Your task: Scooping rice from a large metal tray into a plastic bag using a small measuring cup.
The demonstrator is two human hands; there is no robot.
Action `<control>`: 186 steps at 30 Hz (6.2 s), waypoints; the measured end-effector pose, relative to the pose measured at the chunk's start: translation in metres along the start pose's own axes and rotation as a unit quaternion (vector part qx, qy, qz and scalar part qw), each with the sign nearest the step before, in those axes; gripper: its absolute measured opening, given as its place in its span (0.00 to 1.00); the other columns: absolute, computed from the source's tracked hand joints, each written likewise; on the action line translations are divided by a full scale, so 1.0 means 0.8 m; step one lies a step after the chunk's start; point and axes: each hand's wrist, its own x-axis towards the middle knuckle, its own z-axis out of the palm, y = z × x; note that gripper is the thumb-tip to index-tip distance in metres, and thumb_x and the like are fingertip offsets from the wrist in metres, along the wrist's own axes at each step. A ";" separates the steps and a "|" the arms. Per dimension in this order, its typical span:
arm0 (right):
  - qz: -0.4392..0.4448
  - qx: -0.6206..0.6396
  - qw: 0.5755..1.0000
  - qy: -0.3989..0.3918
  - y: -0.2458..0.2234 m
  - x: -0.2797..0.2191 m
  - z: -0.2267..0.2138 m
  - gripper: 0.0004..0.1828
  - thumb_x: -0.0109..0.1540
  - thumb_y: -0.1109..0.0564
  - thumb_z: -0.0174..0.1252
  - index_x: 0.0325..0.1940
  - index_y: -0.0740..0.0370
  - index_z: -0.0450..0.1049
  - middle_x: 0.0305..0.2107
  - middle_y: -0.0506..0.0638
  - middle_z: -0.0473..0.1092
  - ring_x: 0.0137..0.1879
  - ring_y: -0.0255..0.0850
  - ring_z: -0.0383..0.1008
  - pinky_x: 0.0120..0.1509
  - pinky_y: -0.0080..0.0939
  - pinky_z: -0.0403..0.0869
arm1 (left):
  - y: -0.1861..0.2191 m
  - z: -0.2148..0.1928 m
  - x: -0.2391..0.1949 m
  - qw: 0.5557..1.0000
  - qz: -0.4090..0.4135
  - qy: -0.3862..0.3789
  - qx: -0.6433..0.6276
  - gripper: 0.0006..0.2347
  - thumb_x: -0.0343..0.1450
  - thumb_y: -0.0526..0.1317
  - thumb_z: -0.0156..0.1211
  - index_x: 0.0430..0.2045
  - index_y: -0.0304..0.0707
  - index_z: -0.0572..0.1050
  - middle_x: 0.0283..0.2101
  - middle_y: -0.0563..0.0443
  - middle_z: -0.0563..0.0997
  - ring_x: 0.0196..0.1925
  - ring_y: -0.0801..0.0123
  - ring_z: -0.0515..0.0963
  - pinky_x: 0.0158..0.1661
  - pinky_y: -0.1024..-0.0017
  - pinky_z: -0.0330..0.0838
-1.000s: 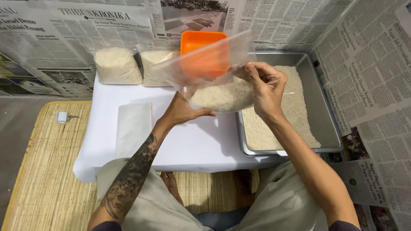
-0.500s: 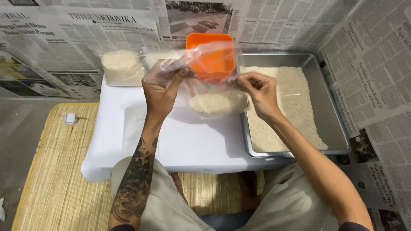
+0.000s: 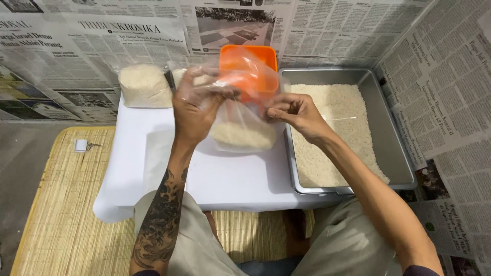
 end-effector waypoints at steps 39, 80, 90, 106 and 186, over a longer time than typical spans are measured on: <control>-0.066 -0.224 0.971 0.044 -0.006 -0.007 -0.021 0.08 0.68 0.63 0.58 0.48 0.66 0.81 0.30 0.58 0.79 0.40 0.36 0.77 0.49 0.44 0.78 | -0.028 -0.035 -0.015 0.973 -0.135 -0.109 0.149 0.02 0.72 0.32 0.68 0.32 0.38 0.85 0.28 0.46 0.86 0.40 0.77 0.80 0.41 0.74 0.77; 0.066 -0.813 0.574 -0.069 0.142 -0.068 -0.204 0.13 0.60 0.64 0.61 0.48 0.57 0.79 0.32 0.51 0.79 0.39 0.46 0.82 0.37 0.44 0.80 | -0.100 0.114 -0.060 0.944 0.214 -0.015 0.251 0.13 0.74 0.45 0.54 0.41 0.36 0.79 0.38 0.51 0.80 0.33 0.63 0.79 0.40 0.70 0.75; 0.098 -0.857 0.506 0.020 0.137 -0.082 -0.268 0.14 0.59 0.62 0.59 0.49 0.59 0.76 0.26 0.53 0.77 0.33 0.44 0.82 0.29 0.40 0.79 | -0.145 0.252 -0.071 0.947 -0.094 -0.213 0.222 0.08 0.76 0.34 0.50 0.47 0.33 0.72 0.38 0.42 0.76 0.39 0.53 0.81 0.35 0.59 0.78; 0.162 -0.729 0.658 0.091 0.176 -0.082 -0.309 0.11 0.63 0.60 0.57 0.48 0.62 0.79 0.26 0.55 0.78 0.33 0.42 0.82 0.29 0.38 0.75 | -0.195 0.254 -0.088 0.851 -0.126 -0.290 0.419 0.10 0.75 0.33 0.51 0.49 0.29 0.70 0.42 0.42 0.69 0.47 0.52 0.76 0.36 0.58 0.79; 0.141 -0.058 0.969 0.193 -0.035 -0.032 -0.168 0.16 0.61 0.58 0.51 0.49 0.68 0.75 0.15 0.45 0.56 0.19 0.29 0.47 0.23 0.28 0.51 | -0.092 -0.015 0.072 0.896 -0.093 -0.168 0.401 0.12 0.73 0.43 0.57 0.17 0.56 0.81 0.24 0.54 0.80 0.34 0.52 0.83 0.37 0.59 0.77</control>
